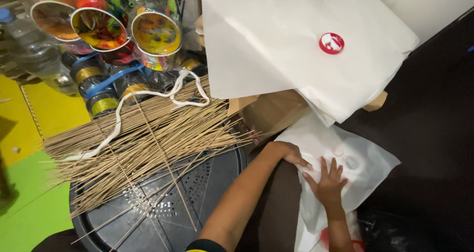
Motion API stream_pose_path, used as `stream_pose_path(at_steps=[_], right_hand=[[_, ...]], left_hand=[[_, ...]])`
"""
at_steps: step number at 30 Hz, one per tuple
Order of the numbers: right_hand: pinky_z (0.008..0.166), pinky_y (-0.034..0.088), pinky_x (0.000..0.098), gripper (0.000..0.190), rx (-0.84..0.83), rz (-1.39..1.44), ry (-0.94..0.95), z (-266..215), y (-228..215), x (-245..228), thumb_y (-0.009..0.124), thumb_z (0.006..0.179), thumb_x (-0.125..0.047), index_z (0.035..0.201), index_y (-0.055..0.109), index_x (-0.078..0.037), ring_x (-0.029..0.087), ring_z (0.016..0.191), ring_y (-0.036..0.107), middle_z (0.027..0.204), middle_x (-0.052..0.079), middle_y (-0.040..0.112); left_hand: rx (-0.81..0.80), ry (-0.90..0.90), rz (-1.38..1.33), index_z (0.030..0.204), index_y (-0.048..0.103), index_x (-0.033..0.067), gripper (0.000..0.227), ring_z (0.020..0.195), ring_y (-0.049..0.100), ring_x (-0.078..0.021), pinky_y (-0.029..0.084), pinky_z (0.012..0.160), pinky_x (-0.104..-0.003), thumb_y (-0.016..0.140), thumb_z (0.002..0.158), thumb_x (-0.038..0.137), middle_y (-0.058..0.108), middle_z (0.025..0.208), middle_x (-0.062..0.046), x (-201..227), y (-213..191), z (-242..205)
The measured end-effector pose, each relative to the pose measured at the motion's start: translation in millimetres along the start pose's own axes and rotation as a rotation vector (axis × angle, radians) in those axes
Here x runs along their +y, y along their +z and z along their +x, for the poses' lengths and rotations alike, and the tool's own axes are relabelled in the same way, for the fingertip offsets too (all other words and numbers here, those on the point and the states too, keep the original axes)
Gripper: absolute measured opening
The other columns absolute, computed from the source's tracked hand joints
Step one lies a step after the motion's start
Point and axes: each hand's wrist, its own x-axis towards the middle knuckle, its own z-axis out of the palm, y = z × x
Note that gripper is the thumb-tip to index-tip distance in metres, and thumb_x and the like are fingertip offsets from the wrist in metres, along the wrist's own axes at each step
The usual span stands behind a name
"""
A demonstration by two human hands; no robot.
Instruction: Assembling a kite frame from bamboo sticks and string, then attaching a plastic covering
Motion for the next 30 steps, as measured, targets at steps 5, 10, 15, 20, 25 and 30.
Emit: stream_pose_path(at_steps=[5, 10, 15, 20, 25, 30], right_hand=[[0.087, 0.036, 0.0862, 0.093, -0.226, 0.263, 0.138, -1, 0, -1, 0.062, 0.080, -0.070, 0.156, 0.045, -0.020, 0.059, 0.140, 0.042, 0.162, 0.025, 0.040], [0.099, 0.026, 0.0849, 0.098, -0.396, 0.325, 0.275, 3, 7, -3, 0.060, 0.075, -0.076, 0.158, 0.039, -0.029, 0.053, 0.149, 0.029, 0.167, 0.017, 0.031], [0.097, 0.025, 0.0856, 0.095, -0.325, 0.310, 0.245, 7, -3, -10, 0.057, 0.080, -0.074, 0.158, 0.043, -0.022, 0.055, 0.148, 0.030, 0.165, 0.024, 0.035], [0.104, 0.014, 0.0850, 0.093, -0.518, 0.380, 0.319, 19, -17, -7, 0.051, 0.085, -0.071, 0.160, 0.032, -0.019, 0.056, 0.150, 0.018, 0.168, 0.024, 0.022], [0.097, 0.028, 0.0871, 0.087, -0.221, 0.260, 0.186, -4, -20, -28, 0.048, 0.094, -0.059, 0.161, 0.034, -0.006, 0.057, 0.146, 0.029, 0.166, 0.027, 0.028], [0.106, 0.033, 0.0733, 0.091, -0.423, 0.184, -0.088, -30, -42, -65, 0.076, 0.071, -0.033, 0.154, 0.042, -0.020, 0.053, 0.151, 0.027, 0.169, 0.021, 0.024]], left_hand=[[0.124, 0.004, 0.037, 0.138, 0.061, 0.0033, 0.074, 0.129, 0.059, -0.0320, 0.049, 0.101, -0.042, 0.054, 0.085, 0.056, 0.059, 0.144, -0.017, -41, 13, 54], [0.186, -0.026, 0.171, 0.125, 0.070, -0.0008, 0.043, 0.119, 0.068, -0.0343, 0.059, 0.089, -0.048, 0.060, 0.085, 0.011, 0.068, 0.132, -0.020, -70, 19, 91], [0.236, 0.028, 0.223, 0.122, 0.074, 0.0039, 0.049, 0.110, 0.072, -0.0308, 0.057, 0.091, -0.041, 0.074, 0.081, 0.031, 0.072, 0.125, -0.018, -78, 18, 88], [0.190, 0.038, 0.227, 0.130, 0.069, 0.0027, 0.076, 0.116, 0.068, -0.0309, 0.055, 0.094, -0.041, 0.074, 0.078, 0.058, 0.068, 0.133, -0.016, -63, 1, 44], [0.035, 0.137, 0.160, 0.127, 0.073, 0.0076, 0.089, 0.112, 0.065, -0.0239, 0.052, 0.092, -0.037, 0.068, 0.063, 0.069, 0.071, 0.132, -0.007, -28, -4, 27], [-0.089, 0.094, 0.233, 0.118, 0.075, 0.0072, 0.069, 0.101, 0.066, -0.0213, 0.053, 0.084, -0.040, 0.070, 0.072, 0.058, 0.072, 0.119, -0.006, -25, 11, 50]])
